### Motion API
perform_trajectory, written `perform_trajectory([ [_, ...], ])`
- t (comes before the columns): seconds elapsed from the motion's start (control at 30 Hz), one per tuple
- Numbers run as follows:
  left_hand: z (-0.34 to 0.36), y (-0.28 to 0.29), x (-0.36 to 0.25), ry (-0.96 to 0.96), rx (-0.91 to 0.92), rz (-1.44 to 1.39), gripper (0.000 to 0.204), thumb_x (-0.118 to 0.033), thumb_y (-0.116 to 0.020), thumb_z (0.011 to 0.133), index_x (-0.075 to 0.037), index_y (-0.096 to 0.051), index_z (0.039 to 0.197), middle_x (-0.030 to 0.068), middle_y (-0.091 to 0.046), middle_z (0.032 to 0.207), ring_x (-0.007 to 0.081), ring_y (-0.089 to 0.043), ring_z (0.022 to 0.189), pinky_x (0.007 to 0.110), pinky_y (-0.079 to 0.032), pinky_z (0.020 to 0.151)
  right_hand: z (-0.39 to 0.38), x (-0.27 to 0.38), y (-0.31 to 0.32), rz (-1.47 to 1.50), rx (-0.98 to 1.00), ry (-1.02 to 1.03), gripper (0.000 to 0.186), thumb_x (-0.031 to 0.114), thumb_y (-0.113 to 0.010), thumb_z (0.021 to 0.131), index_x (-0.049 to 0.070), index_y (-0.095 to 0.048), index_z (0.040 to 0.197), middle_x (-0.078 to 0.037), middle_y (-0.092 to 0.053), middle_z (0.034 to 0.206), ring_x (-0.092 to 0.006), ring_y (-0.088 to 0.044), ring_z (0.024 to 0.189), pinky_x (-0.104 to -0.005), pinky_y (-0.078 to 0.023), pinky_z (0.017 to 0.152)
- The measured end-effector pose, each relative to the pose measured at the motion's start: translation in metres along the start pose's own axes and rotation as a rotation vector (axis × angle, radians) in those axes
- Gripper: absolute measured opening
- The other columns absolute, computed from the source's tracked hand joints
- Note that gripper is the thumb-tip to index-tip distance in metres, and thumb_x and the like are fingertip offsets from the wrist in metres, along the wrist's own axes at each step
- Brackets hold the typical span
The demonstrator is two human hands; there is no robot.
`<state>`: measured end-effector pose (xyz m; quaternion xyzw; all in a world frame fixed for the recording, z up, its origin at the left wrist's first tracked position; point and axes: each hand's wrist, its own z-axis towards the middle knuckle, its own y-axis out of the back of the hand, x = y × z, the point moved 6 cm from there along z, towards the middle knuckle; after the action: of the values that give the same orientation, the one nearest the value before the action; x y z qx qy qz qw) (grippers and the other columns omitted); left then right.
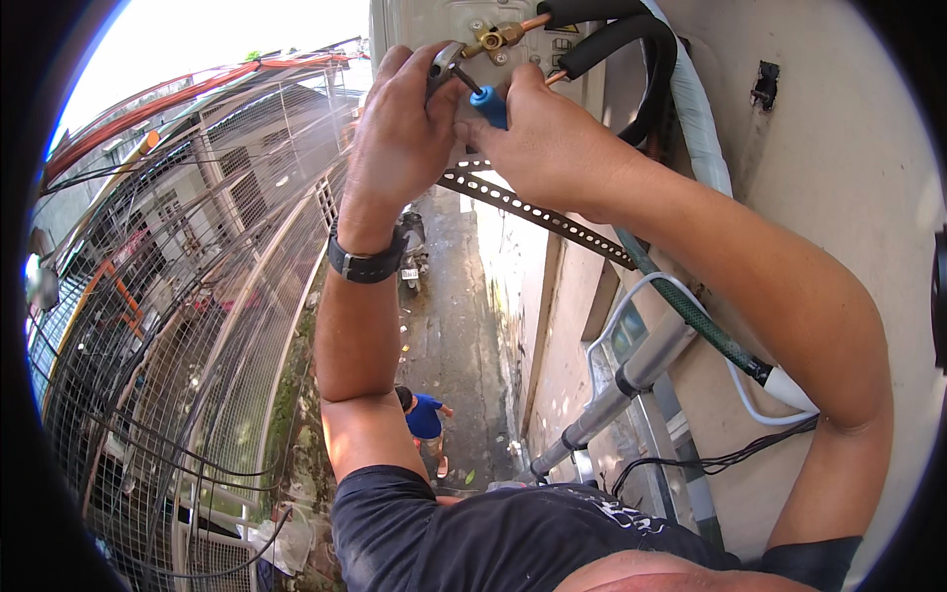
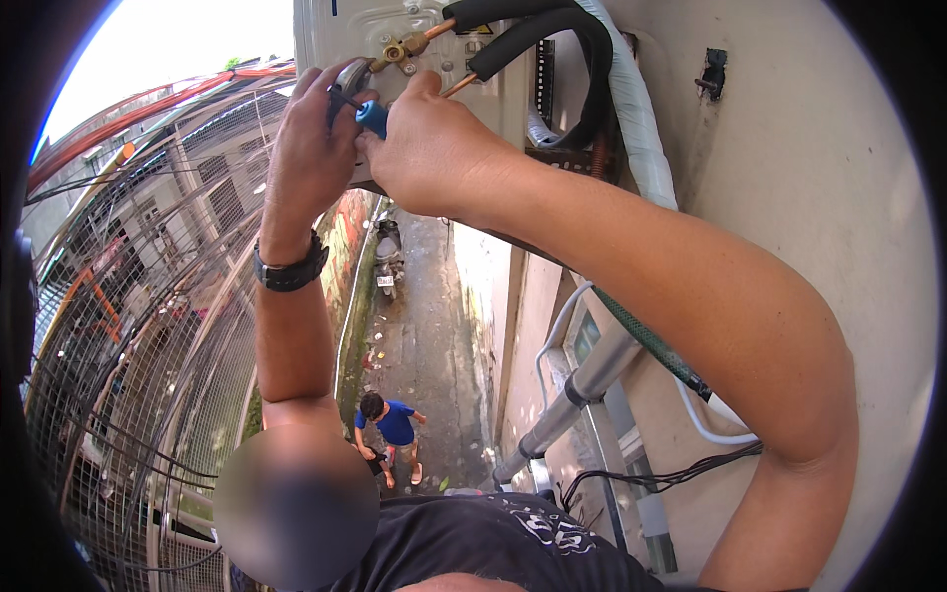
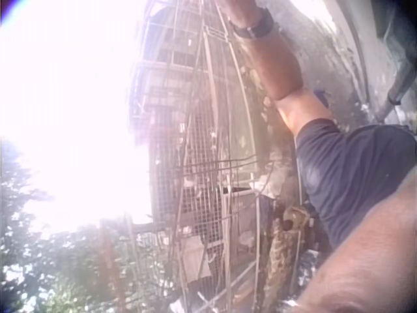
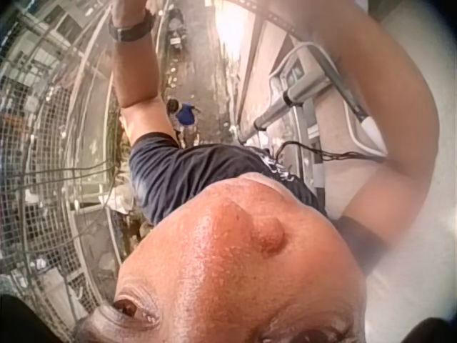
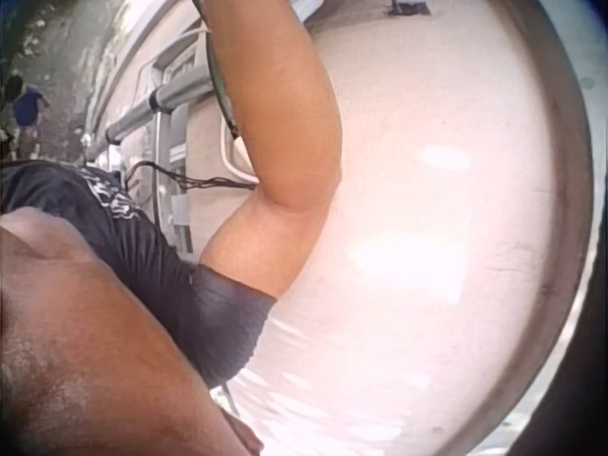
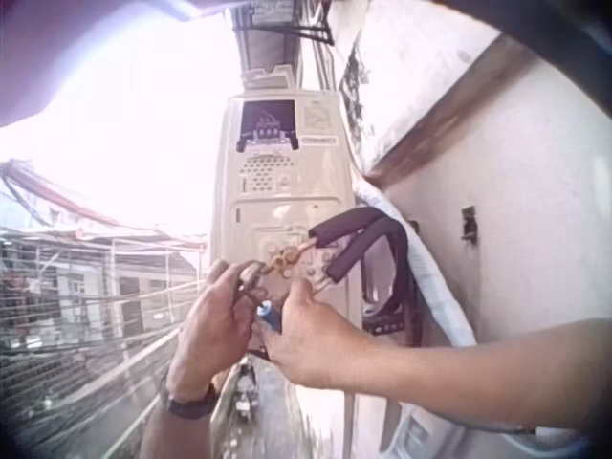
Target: The person works on an air conditioning unit using wrenches to tighten or loosen pipe connections and a screwdriver to adjust components on the external unit while standing on a ladder.
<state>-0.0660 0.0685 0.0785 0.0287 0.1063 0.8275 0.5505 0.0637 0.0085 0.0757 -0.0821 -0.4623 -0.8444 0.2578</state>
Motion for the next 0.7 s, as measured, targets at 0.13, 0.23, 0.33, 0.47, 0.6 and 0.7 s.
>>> perform_trajectory([
  [0.13, -0.001, 0.0, 0.003, 0.05, 0.025, -0.001, 0.035, -0.008, -0.061, 0.096, -0.001, -0.064, 0.129, 0.0199, -0.061, 0.105, 0.0412, -0.064, 0.096, 0.047, -0.052, 0.083, 0.0, -0.002, -0.01, -0.013, -0.06, 0.04, 0.058, 0.027, -0.064, 0.1, -0.017, -0.035, 0.123, -0.038, -0.068, 0.098, -0.0465, -0.072, 0.097, -0.047, -0.057, 0.088],
  [0.23, -0.001, -0.002, 0.004, 0.029, 0.015, 0.009, 0.036, -0.007, -0.061, 0.095, -0.001, -0.063, 0.13, 0.0206, -0.061, 0.107, 0.042, -0.064, 0.098, 0.047, -0.052, 0.084, 0.003, 0.0, -0.006, -0.163, -0.057, 0.122, 0.059, 0.025, -0.066, 0.098, -0.019, -0.035, 0.122, -0.04, -0.067, 0.097, -0.0489, -0.072, 0.097, -0.0466, -0.058, 0.088],
  [0.33, -0.003, 0.001, 0.0, 0.025, 0.011, 0.011, 0.037, -0.006, -0.061, 0.094, -0.001, -0.063, 0.131, 0.0211, -0.06, 0.108, 0.0426, -0.064, 0.098, 0.048, -0.052, 0.084, 0.002, 0.002, -0.005, -0.189, -0.084, 0.141, 0.054, 0.021, -0.067, 0.095, -0.017, -0.039, 0.122, -0.039, -0.068, 0.096, -0.0488, -0.072, 0.096, -0.0481, -0.058, 0.086],
  [0.47, -0.001, -0.002, 0.001, -0.024, 0.001, 0.018, 0.039, -0.005, -0.06, 0.093, -0.001, -0.062, 0.132, 0.0212, -0.06, 0.107, 0.0426, -0.064, 0.098, 0.049, -0.051, 0.085, -0.001, 0.006, -0.001, -0.275, -0.094, 0.174, 0.043, 0.01, -0.065, 0.091, -0.008, -0.045, 0.124, -0.034, -0.07, 0.092, -0.0473, -0.071, 0.094, -0.0517, -0.056, 0.083],
  [0.6, 0.002, 0.004, 0.005, -0.081, 0.04, 0.045, 0.041, -0.002, -0.059, 0.09, 0.0, -0.062, 0.131, 0.0203, -0.06, 0.105, 0.041, -0.065, 0.094, 0.047, -0.052, 0.08, 0.001, 0.008, 0.0, -0.321, -0.048, 0.26, 0.046, -0.001, -0.065, 0.083, -0.007, -0.049, 0.126, -0.03, -0.071, 0.093, -0.0444, -0.072, 0.094, -0.0503, -0.056, 0.082],
  [0.7, 0.003, 0.002, 0.005, -0.029, 0.044, 0.024, 0.041, -0.001, -0.059, 0.09, 0.001, -0.062, 0.131, 0.0205, -0.06, 0.105, 0.0401, -0.065, 0.092, 0.045, -0.052, 0.078, 0.0, 0.012, 0.001, -0.339, -0.02, 0.278, 0.052, -0.005, -0.067, 0.079, -0.009, -0.05, 0.129, -0.027, -0.073, 0.096, -0.04, -0.074, 0.095, -0.0457, -0.059, 0.081],
])
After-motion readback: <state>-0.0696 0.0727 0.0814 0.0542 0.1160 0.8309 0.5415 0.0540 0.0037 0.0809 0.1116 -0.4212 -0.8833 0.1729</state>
